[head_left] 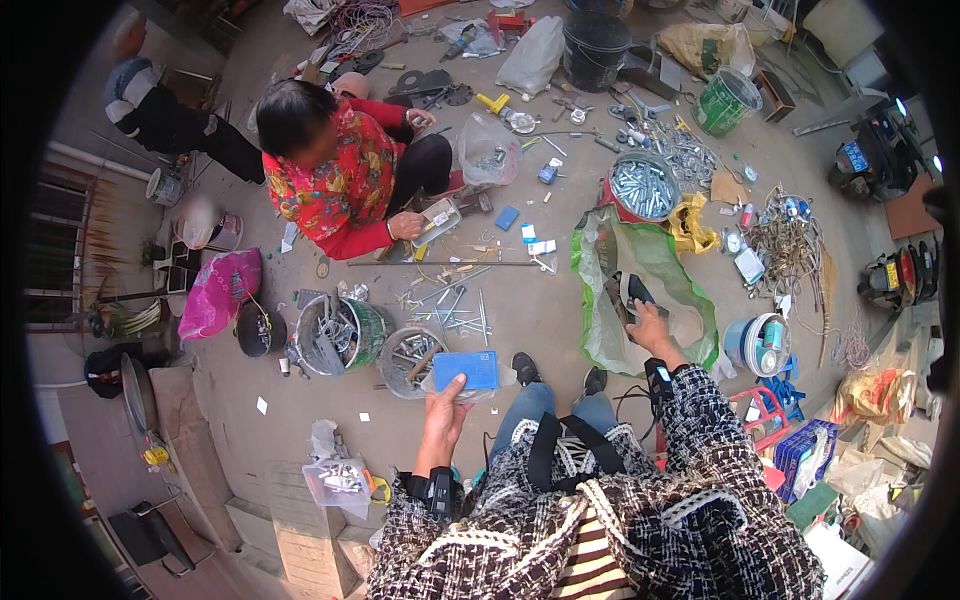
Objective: The person picks up small hardware items from a cluttered floor, including a plastic bag of fittings, a small box, and a blue sponge. They examine each item briefly and place them into a white sack. The person moves around the workspace to gather items from different locations.
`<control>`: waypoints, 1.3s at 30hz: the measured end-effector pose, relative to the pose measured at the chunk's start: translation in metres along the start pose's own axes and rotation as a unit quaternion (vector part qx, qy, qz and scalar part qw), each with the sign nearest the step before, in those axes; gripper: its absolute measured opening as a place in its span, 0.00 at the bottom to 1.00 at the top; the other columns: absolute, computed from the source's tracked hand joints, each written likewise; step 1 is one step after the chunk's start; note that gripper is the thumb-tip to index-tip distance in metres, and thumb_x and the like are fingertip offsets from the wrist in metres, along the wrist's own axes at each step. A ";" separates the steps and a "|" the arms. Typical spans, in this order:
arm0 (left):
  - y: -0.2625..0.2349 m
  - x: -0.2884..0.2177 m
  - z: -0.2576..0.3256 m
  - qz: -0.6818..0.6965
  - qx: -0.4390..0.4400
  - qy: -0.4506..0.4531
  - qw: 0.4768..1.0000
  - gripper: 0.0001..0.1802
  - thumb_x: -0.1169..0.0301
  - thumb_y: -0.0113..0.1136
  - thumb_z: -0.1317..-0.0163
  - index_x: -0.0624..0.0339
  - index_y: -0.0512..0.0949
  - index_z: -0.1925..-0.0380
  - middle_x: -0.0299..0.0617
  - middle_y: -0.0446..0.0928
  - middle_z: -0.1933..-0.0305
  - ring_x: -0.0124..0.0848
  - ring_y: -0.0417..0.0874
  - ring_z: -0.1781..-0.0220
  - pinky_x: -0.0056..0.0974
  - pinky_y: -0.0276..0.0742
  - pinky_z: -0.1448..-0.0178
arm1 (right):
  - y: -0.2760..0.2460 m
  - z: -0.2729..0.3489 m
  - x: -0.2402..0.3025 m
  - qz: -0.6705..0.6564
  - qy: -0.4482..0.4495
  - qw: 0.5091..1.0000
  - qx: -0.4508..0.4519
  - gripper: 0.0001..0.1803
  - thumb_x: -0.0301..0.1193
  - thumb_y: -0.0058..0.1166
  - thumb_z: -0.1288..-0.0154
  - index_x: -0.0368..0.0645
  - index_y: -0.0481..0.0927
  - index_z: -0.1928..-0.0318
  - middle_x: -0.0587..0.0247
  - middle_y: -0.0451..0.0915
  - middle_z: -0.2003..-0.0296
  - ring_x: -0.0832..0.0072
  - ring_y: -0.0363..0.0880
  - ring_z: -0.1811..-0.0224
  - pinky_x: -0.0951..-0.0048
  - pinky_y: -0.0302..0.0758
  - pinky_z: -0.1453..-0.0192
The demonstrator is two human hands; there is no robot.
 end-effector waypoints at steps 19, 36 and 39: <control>-0.086 0.142 0.143 0.172 -0.194 0.061 0.964 0.23 0.76 0.57 0.40 0.71 0.65 0.46 0.52 0.72 0.47 0.44 0.77 0.46 0.51 0.76 0.43 | 0.011 -0.012 -0.020 0.057 -0.112 0.991 0.054 0.42 0.32 0.57 0.49 0.45 0.56 0.33 0.41 0.61 0.38 0.50 0.63 0.37 0.61 0.66 0.37; -0.040 0.373 0.319 0.382 -0.275 0.195 0.860 0.22 0.76 0.57 0.40 0.67 0.65 0.46 0.51 0.74 0.48 0.44 0.78 0.47 0.52 0.75 0.42 | 0.009 -0.079 -0.128 0.188 -0.231 0.935 0.190 0.30 0.30 0.58 0.49 0.39 0.71 0.42 0.50 0.81 0.62 0.64 0.83 0.66 0.65 0.75 0.72; -0.040 0.408 0.347 0.412 -0.299 0.235 0.828 0.22 0.75 0.57 0.40 0.67 0.65 0.46 0.51 0.74 0.49 0.43 0.79 0.48 0.50 0.76 0.43 | -0.035 -0.101 -0.136 0.212 -0.358 0.908 0.056 0.39 0.28 0.59 0.52 0.40 0.62 0.36 0.43 0.76 0.50 0.54 0.79 0.56 0.62 0.75 0.57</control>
Point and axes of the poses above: each hand's wrist, its own z-axis away from the middle knuckle, its own y-axis out of the palm, x = y × z, the point moved 6 cm from there along -z, towards the middle knuckle
